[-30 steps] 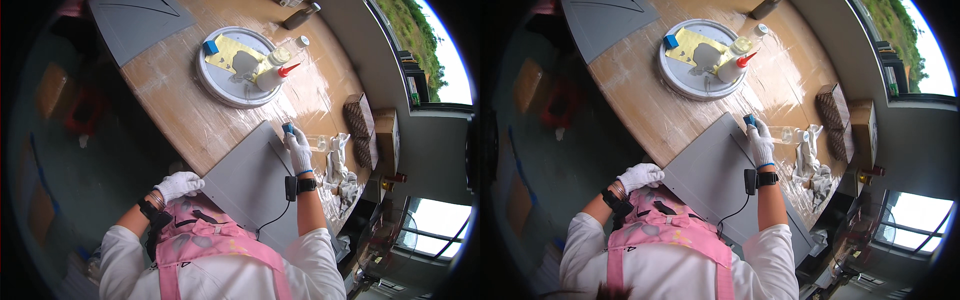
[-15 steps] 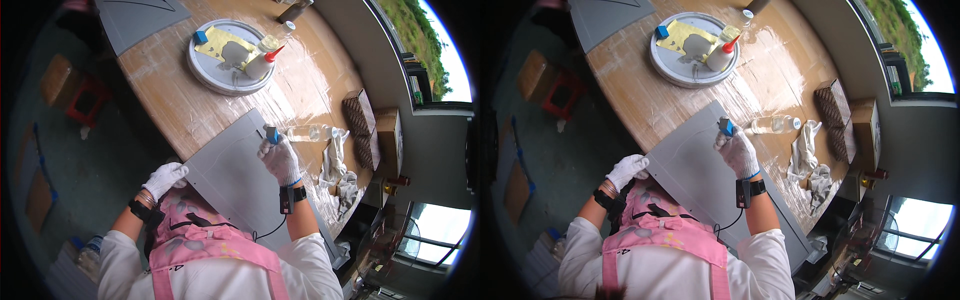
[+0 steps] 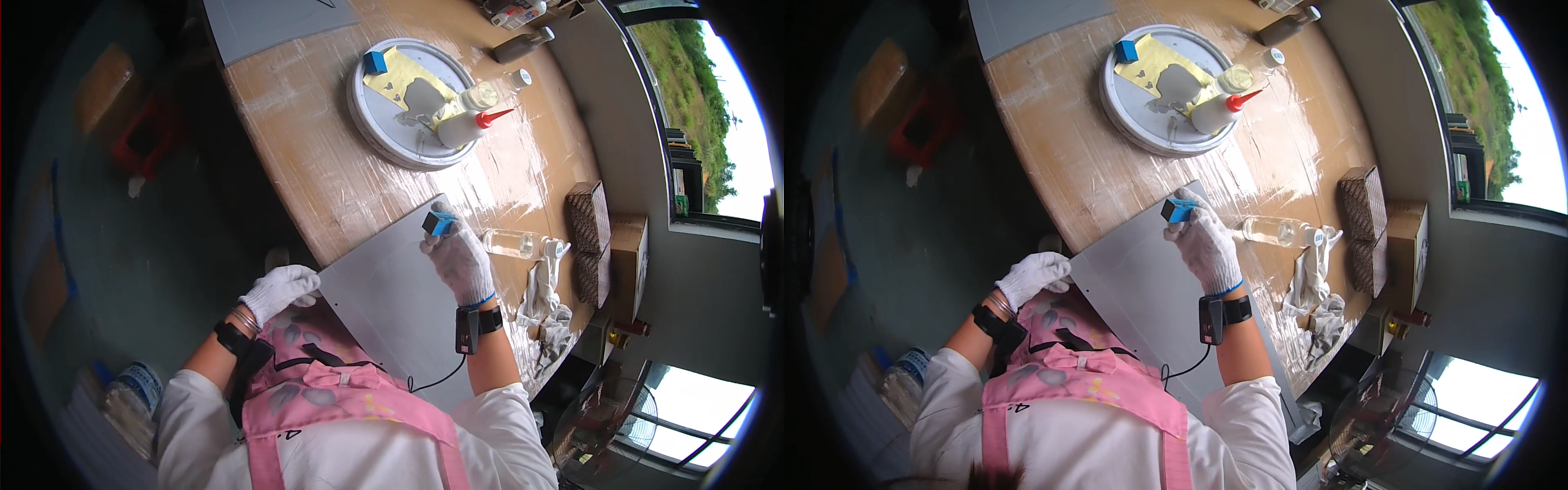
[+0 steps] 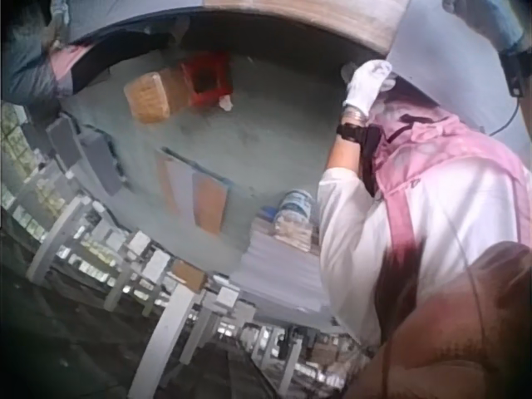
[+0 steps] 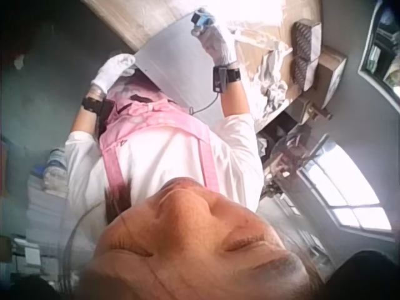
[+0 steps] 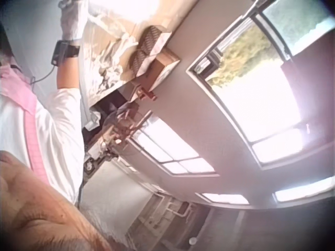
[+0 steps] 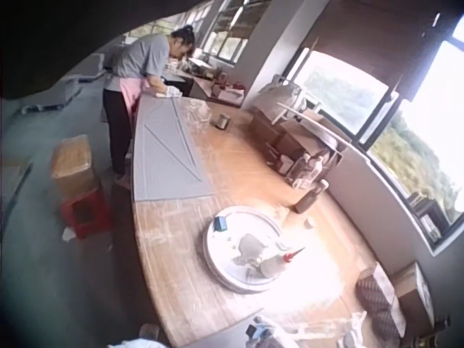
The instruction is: Applying adhesive and finishing a furniture panel at a manufacturing workstation.
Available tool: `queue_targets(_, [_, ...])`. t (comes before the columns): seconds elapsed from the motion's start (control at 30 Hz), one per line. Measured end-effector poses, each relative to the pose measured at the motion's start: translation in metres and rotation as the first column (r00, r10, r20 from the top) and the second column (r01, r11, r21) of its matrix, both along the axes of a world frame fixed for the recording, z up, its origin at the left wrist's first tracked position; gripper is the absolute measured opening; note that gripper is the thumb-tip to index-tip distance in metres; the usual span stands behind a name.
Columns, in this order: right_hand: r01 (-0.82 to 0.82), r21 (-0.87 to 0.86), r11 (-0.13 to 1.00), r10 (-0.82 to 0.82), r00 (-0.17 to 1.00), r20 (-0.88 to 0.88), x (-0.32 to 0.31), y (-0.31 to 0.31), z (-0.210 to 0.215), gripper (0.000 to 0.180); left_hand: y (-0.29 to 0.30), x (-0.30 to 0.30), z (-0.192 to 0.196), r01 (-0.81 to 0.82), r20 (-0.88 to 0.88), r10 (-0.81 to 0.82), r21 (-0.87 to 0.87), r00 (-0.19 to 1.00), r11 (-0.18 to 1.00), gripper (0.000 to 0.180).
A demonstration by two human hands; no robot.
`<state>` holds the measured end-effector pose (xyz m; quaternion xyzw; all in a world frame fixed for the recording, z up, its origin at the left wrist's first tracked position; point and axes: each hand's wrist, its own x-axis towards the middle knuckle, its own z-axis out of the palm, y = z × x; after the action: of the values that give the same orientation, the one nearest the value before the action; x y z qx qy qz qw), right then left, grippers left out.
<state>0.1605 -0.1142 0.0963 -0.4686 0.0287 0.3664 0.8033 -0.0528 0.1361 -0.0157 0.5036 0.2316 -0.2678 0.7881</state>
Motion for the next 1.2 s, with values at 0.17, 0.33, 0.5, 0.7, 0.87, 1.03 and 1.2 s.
queue_targets(0.17, [-0.199,-0.412,0.889,0.291,0.941,0.173,-0.007,0.02,-0.011,0.047,0.002,-0.004,0.006,0.045,0.062,-0.045,-0.004,0.997,0.999,0.036])
queue_targets(0.33, [-0.318,-0.702,0.637,0.674,0.671,0.308,-0.038,0.072,-0.006,0.041,-0.006,-0.021,-0.015,-0.004,0.093,0.022,-0.188,0.995,0.982,0.031])
queue_targets(0.5, [-0.301,-0.833,0.464,0.88,0.047,0.473,-0.046,0.121,-0.004,0.044,-0.017,-0.036,-0.014,-0.124,0.082,0.154,-0.298,0.985,0.946,0.027])
queue_targets(0.7, [-0.284,-0.86,0.424,0.849,-0.205,0.487,-0.055,0.141,-0.017,0.039,-0.029,-0.042,-0.017,-0.161,0.07,0.189,-0.289,0.98,0.944,0.034])
queue_targets(0.87, [-0.236,-0.873,0.427,0.844,-0.243,0.479,-0.058,0.133,-0.026,0.039,-0.037,-0.046,-0.024,-0.194,0.063,0.23,-0.355,0.971,0.914,0.037])
queue_targets(1.03, [-0.126,-0.912,0.39,0.883,-0.231,0.409,-0.044,0.124,-0.029,0.038,-0.04,-0.045,-0.027,-0.158,0.117,0.195,-0.271,0.974,0.95,0.039])
queue_targets(1.2, [-0.06,-0.902,0.428,0.892,-0.133,0.432,-0.055,0.119,-0.035,0.036,-0.034,-0.043,-0.022,-0.138,0.137,0.172,-0.23,0.975,0.963,0.039])
